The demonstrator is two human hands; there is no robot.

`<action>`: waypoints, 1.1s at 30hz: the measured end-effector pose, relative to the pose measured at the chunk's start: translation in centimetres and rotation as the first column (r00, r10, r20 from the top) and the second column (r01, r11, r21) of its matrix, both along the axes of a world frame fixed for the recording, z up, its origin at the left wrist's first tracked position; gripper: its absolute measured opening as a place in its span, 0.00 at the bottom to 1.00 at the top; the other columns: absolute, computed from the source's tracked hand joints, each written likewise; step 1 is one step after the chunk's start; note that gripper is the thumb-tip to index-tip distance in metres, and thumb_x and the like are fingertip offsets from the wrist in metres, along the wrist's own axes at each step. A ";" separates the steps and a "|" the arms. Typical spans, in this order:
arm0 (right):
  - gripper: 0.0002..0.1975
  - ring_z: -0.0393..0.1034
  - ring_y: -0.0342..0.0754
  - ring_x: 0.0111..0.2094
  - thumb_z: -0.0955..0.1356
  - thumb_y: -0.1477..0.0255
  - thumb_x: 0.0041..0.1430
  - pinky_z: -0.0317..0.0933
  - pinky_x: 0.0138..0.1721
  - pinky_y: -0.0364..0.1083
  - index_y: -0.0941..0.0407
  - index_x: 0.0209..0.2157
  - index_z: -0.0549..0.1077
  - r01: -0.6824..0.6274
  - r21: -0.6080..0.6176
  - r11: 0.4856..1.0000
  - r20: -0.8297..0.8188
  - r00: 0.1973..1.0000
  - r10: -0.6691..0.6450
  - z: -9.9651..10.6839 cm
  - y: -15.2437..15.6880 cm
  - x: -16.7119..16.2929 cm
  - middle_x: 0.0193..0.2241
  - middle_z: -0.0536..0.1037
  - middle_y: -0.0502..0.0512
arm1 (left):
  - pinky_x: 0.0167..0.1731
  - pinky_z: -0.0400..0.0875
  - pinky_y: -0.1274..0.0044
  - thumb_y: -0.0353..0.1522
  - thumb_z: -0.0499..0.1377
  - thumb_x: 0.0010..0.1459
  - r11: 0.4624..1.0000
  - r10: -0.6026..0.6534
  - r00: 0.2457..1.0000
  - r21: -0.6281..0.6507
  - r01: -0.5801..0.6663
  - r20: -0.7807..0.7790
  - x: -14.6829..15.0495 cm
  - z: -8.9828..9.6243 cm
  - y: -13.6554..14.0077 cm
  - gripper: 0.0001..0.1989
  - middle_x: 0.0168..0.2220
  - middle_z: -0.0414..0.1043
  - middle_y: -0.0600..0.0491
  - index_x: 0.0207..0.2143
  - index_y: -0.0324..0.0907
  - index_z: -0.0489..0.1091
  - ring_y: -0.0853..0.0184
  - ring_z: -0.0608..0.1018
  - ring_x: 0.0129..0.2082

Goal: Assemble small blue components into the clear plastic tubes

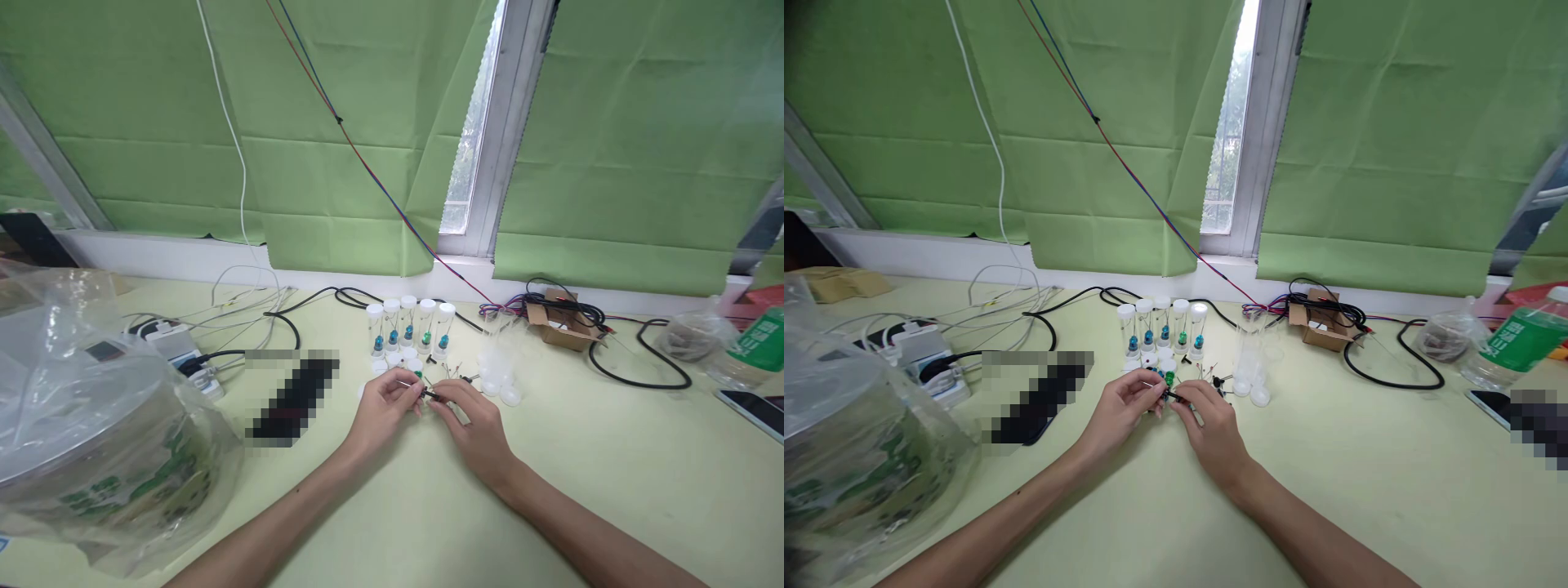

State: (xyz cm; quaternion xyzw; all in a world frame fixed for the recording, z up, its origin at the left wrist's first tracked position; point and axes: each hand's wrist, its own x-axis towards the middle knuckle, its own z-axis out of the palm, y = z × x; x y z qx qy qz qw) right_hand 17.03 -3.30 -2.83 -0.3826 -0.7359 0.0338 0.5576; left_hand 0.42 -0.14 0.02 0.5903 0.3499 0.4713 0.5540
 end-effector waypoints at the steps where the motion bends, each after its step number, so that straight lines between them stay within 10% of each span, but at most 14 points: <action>1: 0.06 0.74 0.50 0.40 0.65 0.76 0.64 0.71 0.40 0.49 0.54 0.40 0.74 0.002 0.010 1.000 -0.002 1.000 -0.002 0.0 0.0 0.0 0.37 0.77 0.58 | 0.33 0.68 0.76 0.38 0.64 0.54 1.000 0.001 1.000 -0.003 -0.001 0.000 0.0 0.0 0.0 0.10 0.23 0.72 0.55 0.31 0.40 0.72 0.69 0.74 0.25; 33: 0.05 0.73 0.46 0.26 0.65 0.70 0.64 0.71 0.30 0.45 0.56 0.36 0.71 -0.059 -0.217 0.974 -0.199 0.980 0.015 -0.1 -0.1 -0.1 0.28 0.76 0.53 | 0.35 0.69 0.76 0.36 0.64 0.55 0.999 -0.032 0.999 0.018 0.032 0.007 0.1 0.0 -0.6 0.08 0.26 0.72 0.56 0.33 0.41 0.70 0.69 0.76 0.27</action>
